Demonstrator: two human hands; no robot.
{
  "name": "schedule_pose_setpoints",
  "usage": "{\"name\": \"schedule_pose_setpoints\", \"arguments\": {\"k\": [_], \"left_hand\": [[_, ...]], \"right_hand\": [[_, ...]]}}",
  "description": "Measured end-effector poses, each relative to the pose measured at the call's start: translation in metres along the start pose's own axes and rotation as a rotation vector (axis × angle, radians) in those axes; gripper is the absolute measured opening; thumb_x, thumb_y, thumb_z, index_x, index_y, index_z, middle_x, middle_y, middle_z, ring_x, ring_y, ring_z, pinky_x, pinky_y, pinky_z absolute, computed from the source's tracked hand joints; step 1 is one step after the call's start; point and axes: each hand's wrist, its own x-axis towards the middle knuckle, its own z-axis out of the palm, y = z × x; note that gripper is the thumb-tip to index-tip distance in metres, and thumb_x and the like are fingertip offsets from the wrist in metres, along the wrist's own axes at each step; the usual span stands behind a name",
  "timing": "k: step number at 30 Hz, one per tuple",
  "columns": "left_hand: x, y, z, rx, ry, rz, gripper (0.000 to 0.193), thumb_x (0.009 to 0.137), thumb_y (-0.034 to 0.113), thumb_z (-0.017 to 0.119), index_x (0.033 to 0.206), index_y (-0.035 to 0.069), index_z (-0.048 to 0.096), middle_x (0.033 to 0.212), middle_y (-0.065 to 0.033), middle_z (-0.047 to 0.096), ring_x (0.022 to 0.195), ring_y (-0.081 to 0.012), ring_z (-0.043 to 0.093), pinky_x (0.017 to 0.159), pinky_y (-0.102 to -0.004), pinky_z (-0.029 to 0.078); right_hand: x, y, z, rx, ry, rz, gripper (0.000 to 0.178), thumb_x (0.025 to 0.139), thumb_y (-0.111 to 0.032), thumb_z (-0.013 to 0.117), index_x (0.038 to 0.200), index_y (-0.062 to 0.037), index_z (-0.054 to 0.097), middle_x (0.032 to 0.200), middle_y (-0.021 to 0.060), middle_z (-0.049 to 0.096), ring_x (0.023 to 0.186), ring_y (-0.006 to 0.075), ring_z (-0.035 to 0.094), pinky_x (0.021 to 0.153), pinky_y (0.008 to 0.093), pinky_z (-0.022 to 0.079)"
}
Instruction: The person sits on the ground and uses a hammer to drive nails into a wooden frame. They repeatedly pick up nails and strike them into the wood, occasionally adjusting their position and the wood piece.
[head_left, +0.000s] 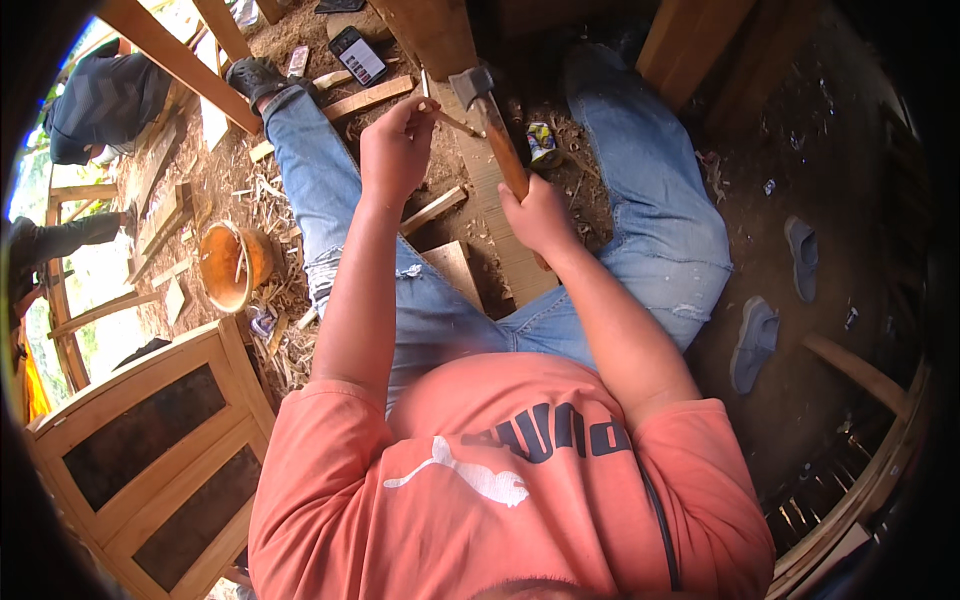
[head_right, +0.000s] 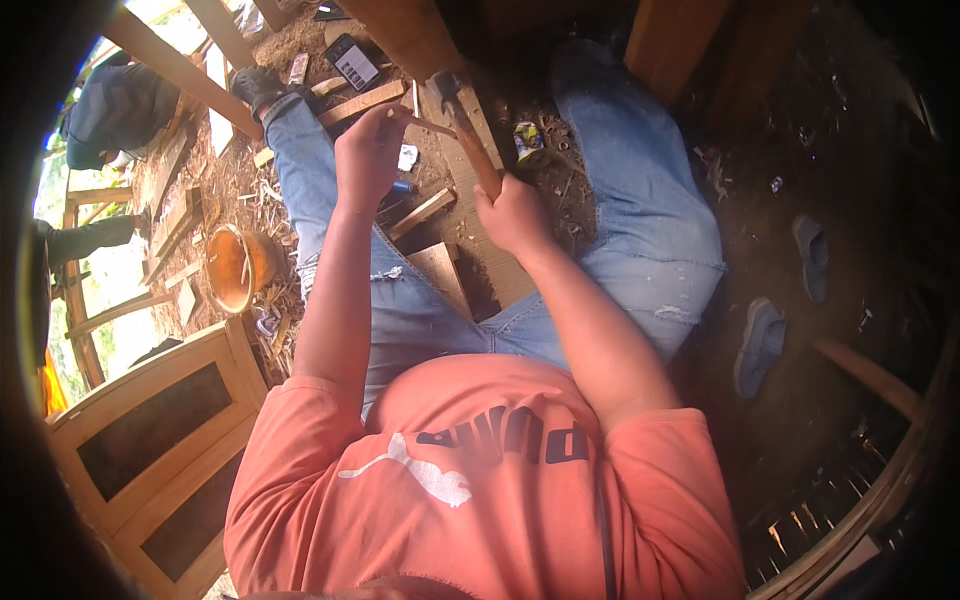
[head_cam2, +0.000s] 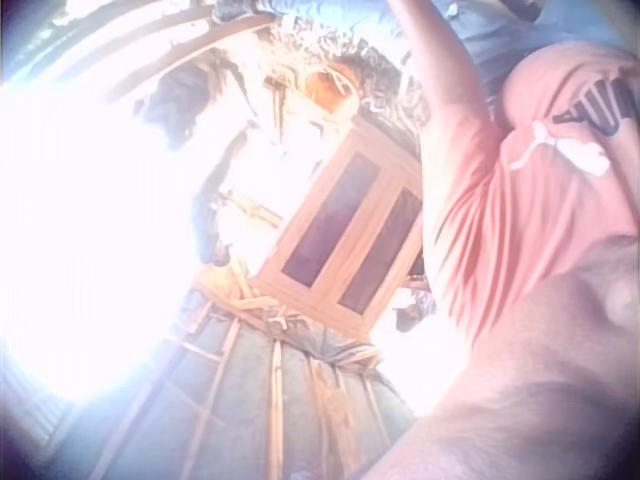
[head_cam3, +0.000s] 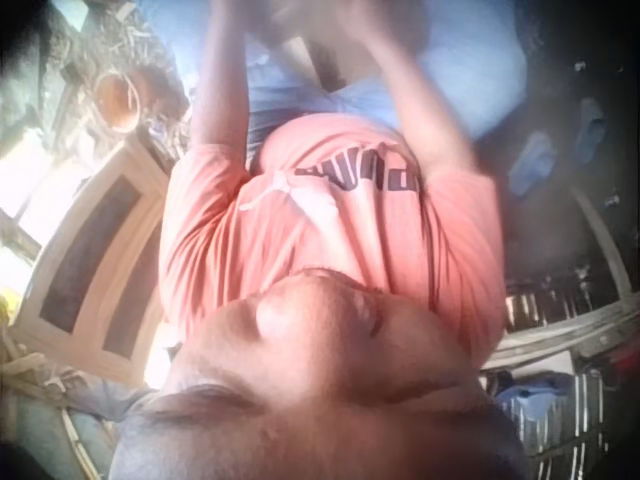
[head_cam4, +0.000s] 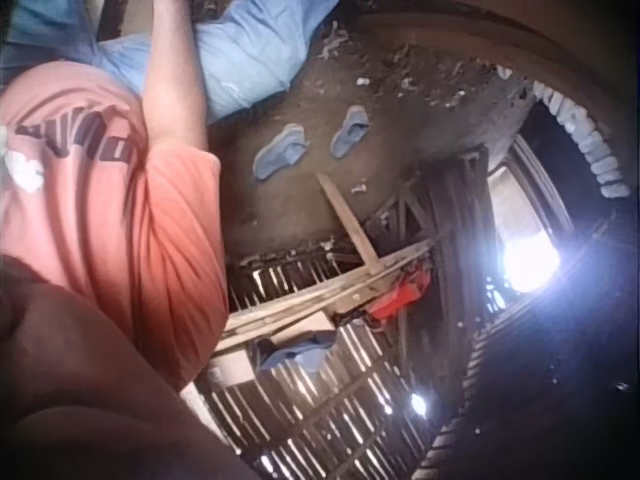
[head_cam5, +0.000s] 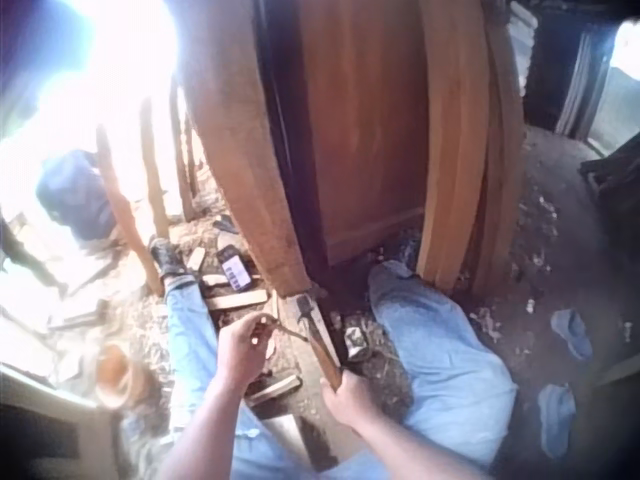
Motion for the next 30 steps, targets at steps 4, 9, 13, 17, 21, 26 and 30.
{"name": "schedule_pose_setpoints", "arguments": {"k": [4, 9, 13, 17, 21, 26, 30], "left_hand": [[0.006, -0.001, -0.001, 0.001, 0.006, 0.010, 0.016, 0.099, 0.008, 0.079, 0.115, 0.004, 0.080, 0.096, -0.0151, 0.082, 0.087, -0.0257, 0.083, 0.077, -0.0348, 0.062], [0.002, 0.008, -0.003, -0.019, -0.011, -0.018, 0.015, 0.100, 0.008, 0.079, 0.114, 0.004, 0.080, 0.097, -0.0153, 0.083, 0.089, -0.0261, 0.084, 0.078, -0.0346, 0.062], [0.002, 0.010, 0.000, -0.004, -0.015, -0.001, 0.014, 0.100, 0.007, 0.078, 0.114, 0.004, 0.080, 0.100, -0.0151, 0.084, 0.093, -0.0254, 0.084, 0.081, -0.0340, 0.063], [0.004, 0.009, -0.002, 0.019, -0.017, 0.007, 0.014, 0.101, 0.009, 0.077, 0.115, 0.005, 0.080, 0.099, -0.0159, 0.083, 0.088, -0.0266, 0.083, 0.078, -0.0359, 0.062], [0.006, 0.010, 0.001, 0.037, -0.015, -0.035, 0.014, 0.101, 0.009, 0.077, 0.114, 0.004, 0.080, 0.098, -0.0161, 0.083, 0.089, -0.0274, 0.083, 0.078, -0.0358, 0.062], [0.006, 0.007, -0.003, 0.035, 0.012, 0.012, 0.014, 0.101, 0.009, 0.077, 0.113, 0.004, 0.079, 0.097, -0.0170, 0.082, 0.091, -0.0304, 0.083, 0.079, -0.0365, 0.062], [0.005, 0.012, 0.002, 0.058, 0.017, -0.022, 0.014, 0.100, 0.009, 0.077, 0.113, 0.004, 0.080, 0.097, -0.0169, 0.082, 0.091, -0.0300, 0.083, 0.079, -0.0364, 0.063]], "right_hand": [[0.004, 0.011, 0.006, -0.085, 0.013, -0.016, 0.039, 0.102, -0.038, 0.071, 0.110, 0.0002, 0.073, 0.101, 0.0301, 0.077, 0.102, 0.0504, 0.075, 0.087, 0.0570, 0.060], [-0.007, -0.025, -0.017, 0.027, 0.026, -0.038, 0.038, 0.102, -0.037, 0.071, 0.111, 0.0001, 0.072, 0.102, 0.0306, 0.077, 0.102, 0.0507, 0.075, 0.088, 0.0576, 0.059], [0.001, 0.023, 0.009, -0.145, 0.006, -0.026, 0.039, 0.102, -0.036, 0.071, 0.109, 0.0017, 0.072, 0.100, 0.0315, 0.077, 0.101, 0.0511, 0.075, 0.087, 0.0582, 0.060], [-0.002, 0.001, -0.002, -0.003, 0.017, -0.020, 0.039, 0.102, -0.036, 0.071, 0.109, 0.0025, 0.071, 0.101, 0.0322, 0.076, 0.101, 0.0512, 0.075, 0.088, 0.0581, 0.060], [0.002, 0.027, 0.012, -0.077, 0.045, -0.026, 0.037, 0.101, -0.034, 0.074, 0.108, 0.0020, 0.072, 0.096, 0.0307, 0.076, 0.097, 0.0524, 0.074, 0.083, 0.0566, 0.059], [-0.003, -0.001, -0.004, 0.012, 0.046, -0.052, 0.039, 0.101, -0.035, 0.073, 0.109, 0.0024, 0.073, 0.097, 0.0318, 0.075, 0.099, 0.0529, 0.073, 0.085, 0.0574, 0.059], [0.000, 0.010, 0.004, -0.062, 0.007, 0.031, 0.038, 0.101, -0.036, 0.072, 0.107, 0.0012, 0.072, 0.100, 0.0314, 0.077, 0.100, 0.0509, 0.075, 0.086, 0.0580, 0.059]]}}
